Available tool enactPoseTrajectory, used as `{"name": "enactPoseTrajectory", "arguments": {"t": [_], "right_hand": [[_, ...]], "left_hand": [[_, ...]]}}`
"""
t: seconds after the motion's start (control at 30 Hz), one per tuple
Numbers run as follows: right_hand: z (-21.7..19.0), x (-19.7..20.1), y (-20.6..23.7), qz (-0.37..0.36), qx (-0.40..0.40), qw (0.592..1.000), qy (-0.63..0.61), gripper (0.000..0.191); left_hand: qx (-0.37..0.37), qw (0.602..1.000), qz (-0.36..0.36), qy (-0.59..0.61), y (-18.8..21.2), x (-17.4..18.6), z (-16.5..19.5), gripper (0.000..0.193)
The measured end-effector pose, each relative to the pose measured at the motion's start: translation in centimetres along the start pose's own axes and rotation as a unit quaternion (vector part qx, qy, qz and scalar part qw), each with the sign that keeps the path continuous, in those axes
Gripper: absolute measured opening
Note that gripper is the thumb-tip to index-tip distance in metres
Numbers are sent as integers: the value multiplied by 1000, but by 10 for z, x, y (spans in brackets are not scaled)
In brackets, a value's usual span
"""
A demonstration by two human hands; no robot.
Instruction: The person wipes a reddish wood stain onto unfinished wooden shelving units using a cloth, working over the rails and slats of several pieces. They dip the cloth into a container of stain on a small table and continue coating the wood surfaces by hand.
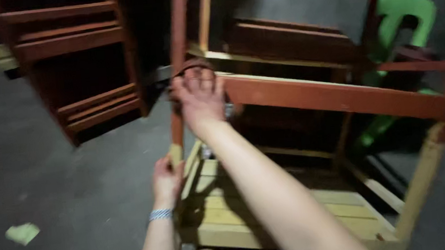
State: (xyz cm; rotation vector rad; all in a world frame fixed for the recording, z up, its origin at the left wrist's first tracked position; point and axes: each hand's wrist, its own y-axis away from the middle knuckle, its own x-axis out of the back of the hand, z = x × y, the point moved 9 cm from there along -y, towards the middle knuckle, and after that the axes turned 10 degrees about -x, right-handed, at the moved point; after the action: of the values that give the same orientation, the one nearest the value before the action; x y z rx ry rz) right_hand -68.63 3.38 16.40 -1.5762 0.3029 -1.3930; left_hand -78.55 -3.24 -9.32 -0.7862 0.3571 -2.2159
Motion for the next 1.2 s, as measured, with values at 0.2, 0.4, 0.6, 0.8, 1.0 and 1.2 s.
{"name": "enactPoseTrajectory", "arguments": {"t": [0.2,0.4,0.6,0.8,1.0,1.2], "right_hand": [[35,-35,26,-170,28,985,-16,72],[147,12,62,-13,-38,999,27,85],[266,30,101,9,-89,989,115,90],[344,46,127,3,-171,977,126,86],[338,28,156,47,-182,980,-62,71],[355,33,217,25,-261,944,-198,36]], "left_hand": [[-12,995,3,-100,5,6,-10,50],[-70,993,29,-88,13,14,-5,43],[29,999,-9,-35,16,15,-23,47],[-19,994,52,-89,18,28,9,46],[61,995,61,-47,40,28,81,53],[-107,990,62,-64,70,10,157,42]]}}
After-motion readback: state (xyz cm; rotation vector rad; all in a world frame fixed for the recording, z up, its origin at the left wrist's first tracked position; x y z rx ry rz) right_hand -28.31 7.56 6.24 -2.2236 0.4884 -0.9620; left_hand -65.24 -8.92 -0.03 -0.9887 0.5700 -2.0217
